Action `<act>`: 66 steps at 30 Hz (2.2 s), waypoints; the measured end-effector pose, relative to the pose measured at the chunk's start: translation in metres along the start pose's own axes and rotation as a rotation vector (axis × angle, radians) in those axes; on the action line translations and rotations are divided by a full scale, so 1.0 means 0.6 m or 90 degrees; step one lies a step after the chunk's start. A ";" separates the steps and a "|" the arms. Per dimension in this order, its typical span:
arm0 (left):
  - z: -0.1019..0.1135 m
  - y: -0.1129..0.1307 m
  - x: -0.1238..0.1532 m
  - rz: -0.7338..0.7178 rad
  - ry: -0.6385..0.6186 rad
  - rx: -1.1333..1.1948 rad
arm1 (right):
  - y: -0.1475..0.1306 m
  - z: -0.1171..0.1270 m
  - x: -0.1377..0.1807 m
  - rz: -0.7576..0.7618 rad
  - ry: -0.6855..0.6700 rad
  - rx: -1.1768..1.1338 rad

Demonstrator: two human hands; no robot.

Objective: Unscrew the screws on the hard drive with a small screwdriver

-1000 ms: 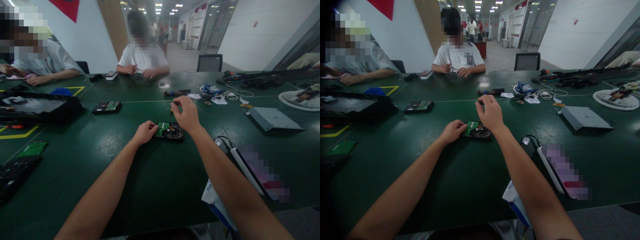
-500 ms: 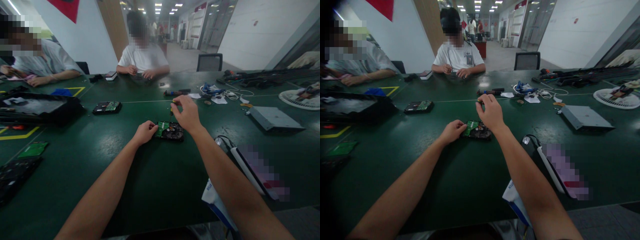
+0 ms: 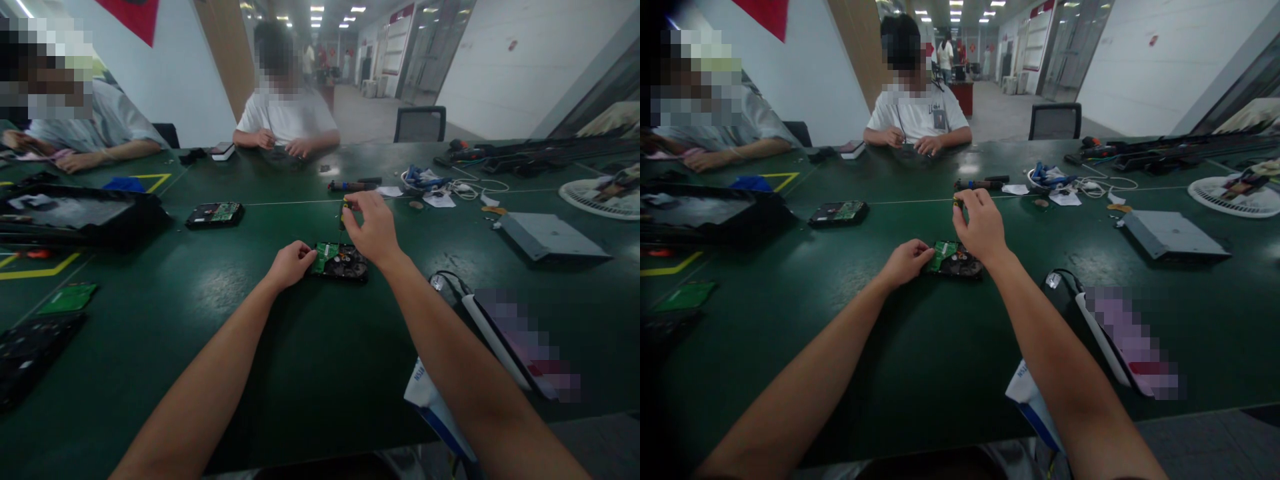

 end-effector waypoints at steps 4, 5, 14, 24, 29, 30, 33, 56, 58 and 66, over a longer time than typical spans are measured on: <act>-0.001 -0.002 -0.001 0.003 -0.003 0.005 | 0.014 0.000 -0.001 -0.028 0.022 -0.006; -0.001 -0.003 -0.001 0.004 -0.002 0.005 | 0.016 0.000 -0.001 -0.035 0.021 -0.013; -0.001 -0.003 -0.004 -0.009 0.007 0.004 | -0.002 0.002 0.000 -0.003 0.003 0.012; -0.001 -0.002 -0.001 -0.003 0.004 0.010 | 0.002 0.004 -0.003 -0.015 -0.007 -0.002; -0.001 -0.001 0.000 0.003 -0.004 0.011 | 0.000 0.005 -0.003 -0.012 -0.001 -0.006; 0.000 0.000 0.000 0.006 -0.007 0.008 | 0.005 0.004 -0.003 -0.021 0.002 -0.011; 0.001 0.002 0.000 0.011 -0.011 0.001 | 0.016 0.001 -0.003 -0.044 0.004 -0.030; 0.001 0.001 0.000 0.002 -0.004 0.000 | -0.003 0.003 -0.002 0.003 -0.004 0.011; 0.001 0.002 0.000 0.005 -0.005 -0.002 | 0.003 0.002 -0.002 -0.012 0.002 0.009; 0.001 0.002 0.000 -0.004 0.001 -0.005 | 0.006 0.000 -0.001 -0.017 -0.003 -0.010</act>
Point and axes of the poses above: each hand's wrist, its own x-axis away from the middle knuckle, its own z-axis out of the back of the hand, y = z × x, the point moved 7 cm from there along -x, towards the middle knuckle, and after that the axes turned 6 degrees about -y, right-handed, at the moved point
